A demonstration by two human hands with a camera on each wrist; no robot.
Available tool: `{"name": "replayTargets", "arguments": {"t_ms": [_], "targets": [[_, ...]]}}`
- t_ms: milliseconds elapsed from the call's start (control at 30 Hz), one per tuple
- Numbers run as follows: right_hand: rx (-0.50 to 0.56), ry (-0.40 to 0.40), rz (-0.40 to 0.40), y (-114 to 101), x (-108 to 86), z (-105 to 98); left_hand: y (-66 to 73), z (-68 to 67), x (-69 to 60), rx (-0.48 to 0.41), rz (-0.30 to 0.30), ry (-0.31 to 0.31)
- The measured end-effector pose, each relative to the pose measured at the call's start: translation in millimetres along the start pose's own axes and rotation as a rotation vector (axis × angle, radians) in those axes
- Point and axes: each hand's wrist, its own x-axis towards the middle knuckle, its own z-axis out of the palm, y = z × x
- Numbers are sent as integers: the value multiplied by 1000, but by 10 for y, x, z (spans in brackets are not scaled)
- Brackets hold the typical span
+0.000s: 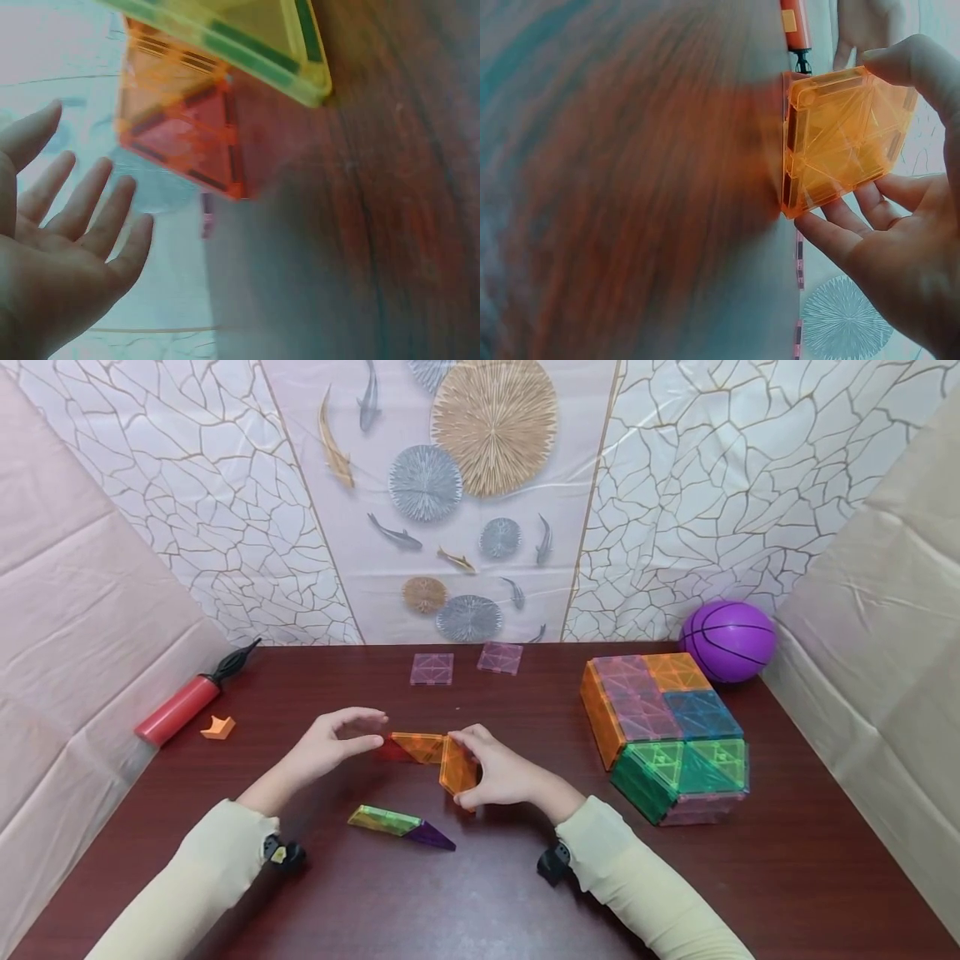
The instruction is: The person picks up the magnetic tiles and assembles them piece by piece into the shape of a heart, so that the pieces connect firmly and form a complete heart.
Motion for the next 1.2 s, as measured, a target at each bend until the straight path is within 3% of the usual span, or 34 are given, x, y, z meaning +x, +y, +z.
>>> {"name": "replayTargets", "arguments": {"t_ms": [67, 133, 333, 533, 700, 867, 1200], "targets": [[3, 0, -1, -5, -4, 4, 30, -30, -111, 6, 28, 31], [3, -2, -1, -8, -9, 4, 48, -49, -221, 0, 45, 22], [-6, -1, -1, -8, -18, -10, 28, -9, -426, 7, 73, -178], [-10, -4, -1, -11, -18, -12, -11, 120, -455, -19, 57, -353], [-20, -16, 4, -8, -18, -4, -29, 231, -464, -31, 17, -440], [-28, -18, 7, -10, -20, -2, -35, 323, -466, 7, 8, -464], [-24, -19, -1, -13, -26, 3, -72, 385, -359, 27, 32, -392]]}}
